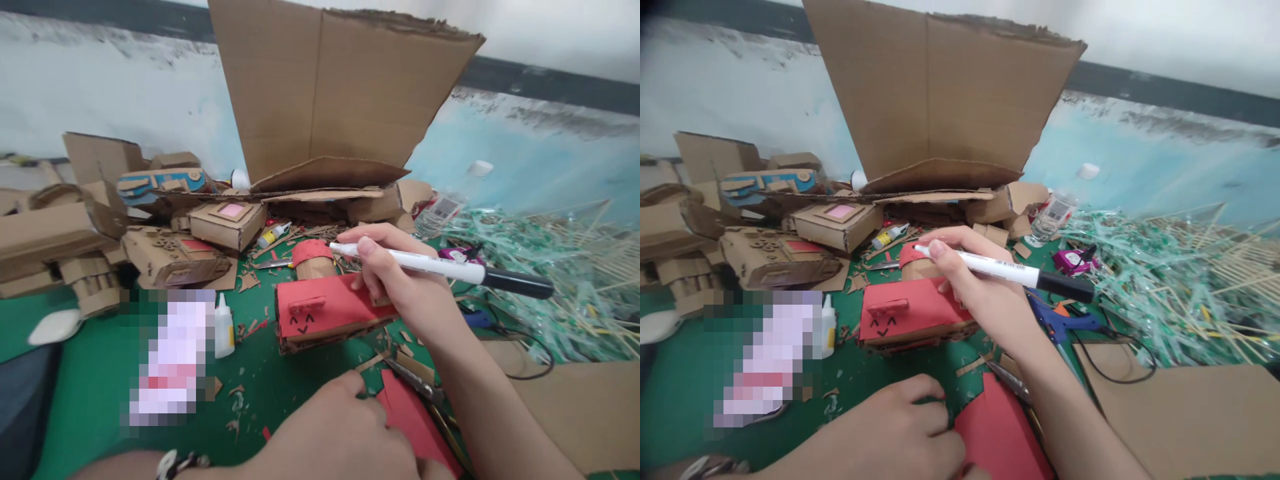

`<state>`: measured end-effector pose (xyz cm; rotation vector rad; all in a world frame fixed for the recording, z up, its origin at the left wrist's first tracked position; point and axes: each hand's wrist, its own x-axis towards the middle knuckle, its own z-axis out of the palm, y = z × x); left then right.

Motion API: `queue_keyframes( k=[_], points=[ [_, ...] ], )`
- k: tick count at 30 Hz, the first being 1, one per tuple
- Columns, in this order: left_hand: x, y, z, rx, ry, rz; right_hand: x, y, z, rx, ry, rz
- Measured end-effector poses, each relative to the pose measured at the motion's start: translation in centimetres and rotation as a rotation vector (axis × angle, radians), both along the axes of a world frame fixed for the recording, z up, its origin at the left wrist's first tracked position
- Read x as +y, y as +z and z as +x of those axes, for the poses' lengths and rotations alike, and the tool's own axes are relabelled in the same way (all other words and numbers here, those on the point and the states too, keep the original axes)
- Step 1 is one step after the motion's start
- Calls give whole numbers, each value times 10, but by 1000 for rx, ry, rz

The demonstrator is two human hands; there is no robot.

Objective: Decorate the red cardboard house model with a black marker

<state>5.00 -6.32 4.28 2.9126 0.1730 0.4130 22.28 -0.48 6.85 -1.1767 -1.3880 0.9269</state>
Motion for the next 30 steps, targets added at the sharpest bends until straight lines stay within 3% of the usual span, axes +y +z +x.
queue_keyframes(
  k=[6,11,18,24,30],
  points=[
    [-1,9,2,-110,88,73,-4,9,6,2,-59,78],
    [-3,-3,-4,-164,127,57,-9,16,10,37,-121,199],
    [-3,-11,-8,-26,46,17,-21,25,9,-55,-110,156],
    [-4,-5,-6,-59,79,21,-25,32,17,-155,-48,114],
    [-8,-9,-6,-105,115,48,-20,30,15,-138,55,46]
  ],
)
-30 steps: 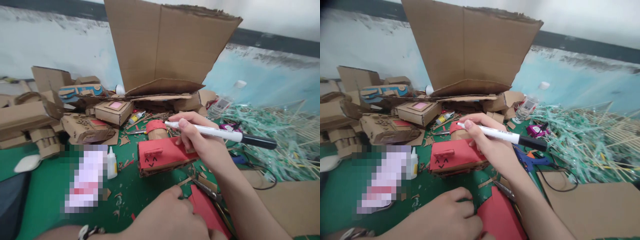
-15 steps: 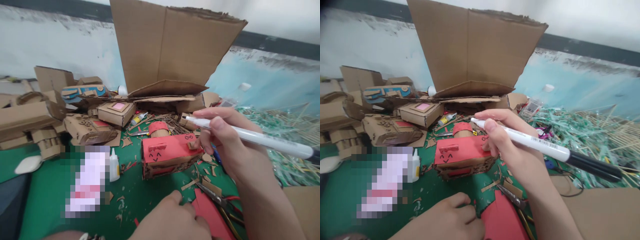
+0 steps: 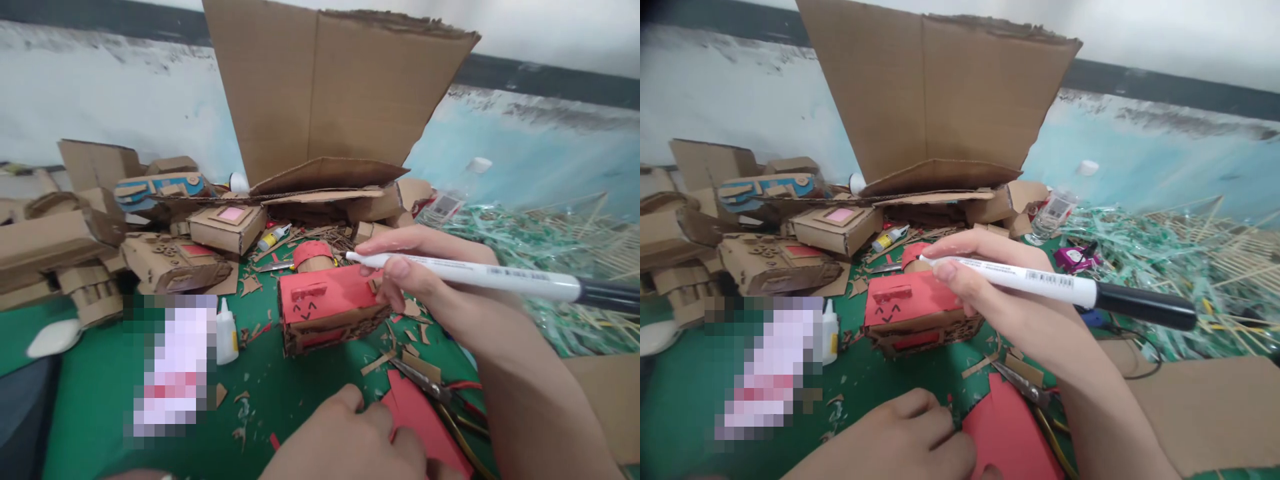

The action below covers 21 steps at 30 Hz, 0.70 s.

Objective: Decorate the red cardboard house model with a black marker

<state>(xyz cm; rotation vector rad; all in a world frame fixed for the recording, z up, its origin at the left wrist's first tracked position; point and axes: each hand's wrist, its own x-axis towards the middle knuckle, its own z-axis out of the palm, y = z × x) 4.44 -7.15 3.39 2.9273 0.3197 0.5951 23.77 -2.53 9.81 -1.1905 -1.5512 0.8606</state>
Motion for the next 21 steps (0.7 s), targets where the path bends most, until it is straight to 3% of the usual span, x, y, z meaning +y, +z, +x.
queue_keyframes(
  k=[4,9,13,21],
  points=[
    [3,8,-3,0,1,24,2,-5,-5,4,18,20],
    [7,20,-6,-10,-4,84,7,-16,-13,126,-90,127],
    [7,18,-2,-43,40,75,10,-24,-18,206,-133,132],
    [14,21,1,-91,30,158,14,-32,-23,162,-148,130]
  ],
)
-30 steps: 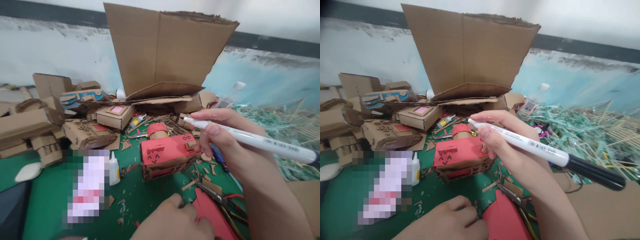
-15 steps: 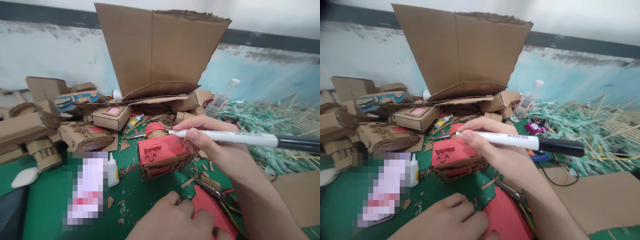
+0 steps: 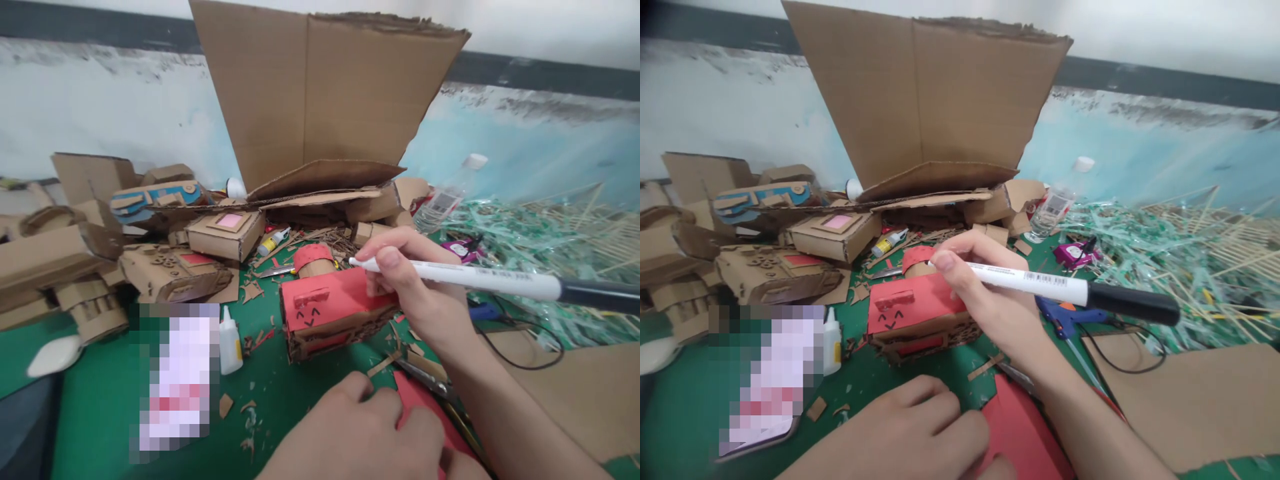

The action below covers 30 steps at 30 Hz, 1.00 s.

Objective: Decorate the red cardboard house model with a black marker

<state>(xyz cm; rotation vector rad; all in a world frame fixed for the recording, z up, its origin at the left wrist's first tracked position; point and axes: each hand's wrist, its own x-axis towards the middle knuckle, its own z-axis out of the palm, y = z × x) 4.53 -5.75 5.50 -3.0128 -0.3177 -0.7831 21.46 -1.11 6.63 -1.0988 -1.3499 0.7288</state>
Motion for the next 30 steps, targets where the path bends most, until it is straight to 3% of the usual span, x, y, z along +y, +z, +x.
queue_keyframes(
  k=[7,13,24,30],
  points=[
    [-1,2,3,38,-36,-47,4,-2,2,3,-4,-31],
    [1,-1,3,95,-51,-102,8,-3,4,88,79,-56],
    [-1,-6,11,-43,10,-40,10,-3,5,111,124,-109],
    [-1,0,12,-56,32,-1,11,-4,8,238,34,2]
  ],
)
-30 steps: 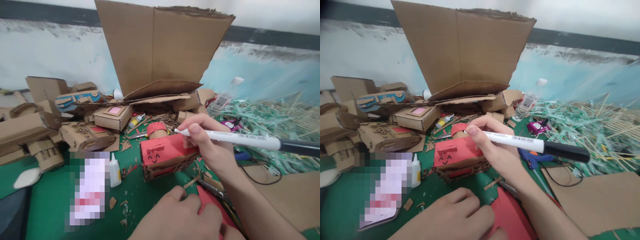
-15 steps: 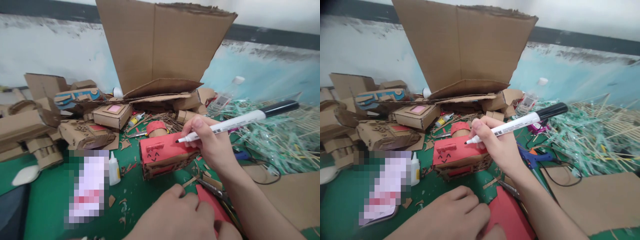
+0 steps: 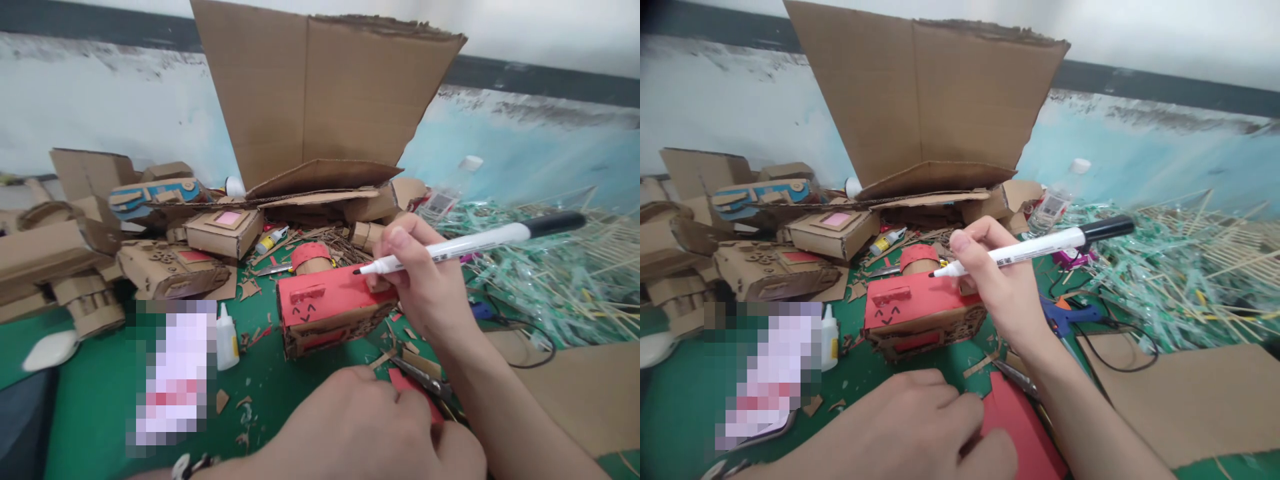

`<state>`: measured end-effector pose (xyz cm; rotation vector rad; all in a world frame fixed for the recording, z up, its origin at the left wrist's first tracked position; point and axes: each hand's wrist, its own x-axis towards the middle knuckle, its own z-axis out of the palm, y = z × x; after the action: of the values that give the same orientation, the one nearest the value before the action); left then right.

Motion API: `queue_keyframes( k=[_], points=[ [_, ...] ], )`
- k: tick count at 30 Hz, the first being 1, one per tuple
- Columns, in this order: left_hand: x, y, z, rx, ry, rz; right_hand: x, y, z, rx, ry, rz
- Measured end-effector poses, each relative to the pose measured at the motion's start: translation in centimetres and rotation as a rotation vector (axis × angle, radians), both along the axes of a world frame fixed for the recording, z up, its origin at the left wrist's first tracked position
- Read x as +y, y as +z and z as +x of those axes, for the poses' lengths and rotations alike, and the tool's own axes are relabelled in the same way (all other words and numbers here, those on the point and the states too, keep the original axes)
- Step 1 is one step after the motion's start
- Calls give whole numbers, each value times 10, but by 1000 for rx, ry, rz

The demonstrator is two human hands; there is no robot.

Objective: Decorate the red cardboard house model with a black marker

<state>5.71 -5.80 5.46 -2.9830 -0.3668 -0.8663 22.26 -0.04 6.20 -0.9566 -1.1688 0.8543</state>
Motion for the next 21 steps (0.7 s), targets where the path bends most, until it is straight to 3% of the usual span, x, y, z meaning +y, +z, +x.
queue_keyframes(
  k=[7,12,16,21],
  points=[
    [8,15,-1,3,23,35,-10,9,0,-24,-142,96],
    [7,10,-4,32,79,28,-9,22,0,57,-313,143],
    [6,6,-2,24,22,37,-5,31,6,173,-442,174],
    [6,6,-4,52,100,18,-7,32,7,190,-442,168]
  ],
)
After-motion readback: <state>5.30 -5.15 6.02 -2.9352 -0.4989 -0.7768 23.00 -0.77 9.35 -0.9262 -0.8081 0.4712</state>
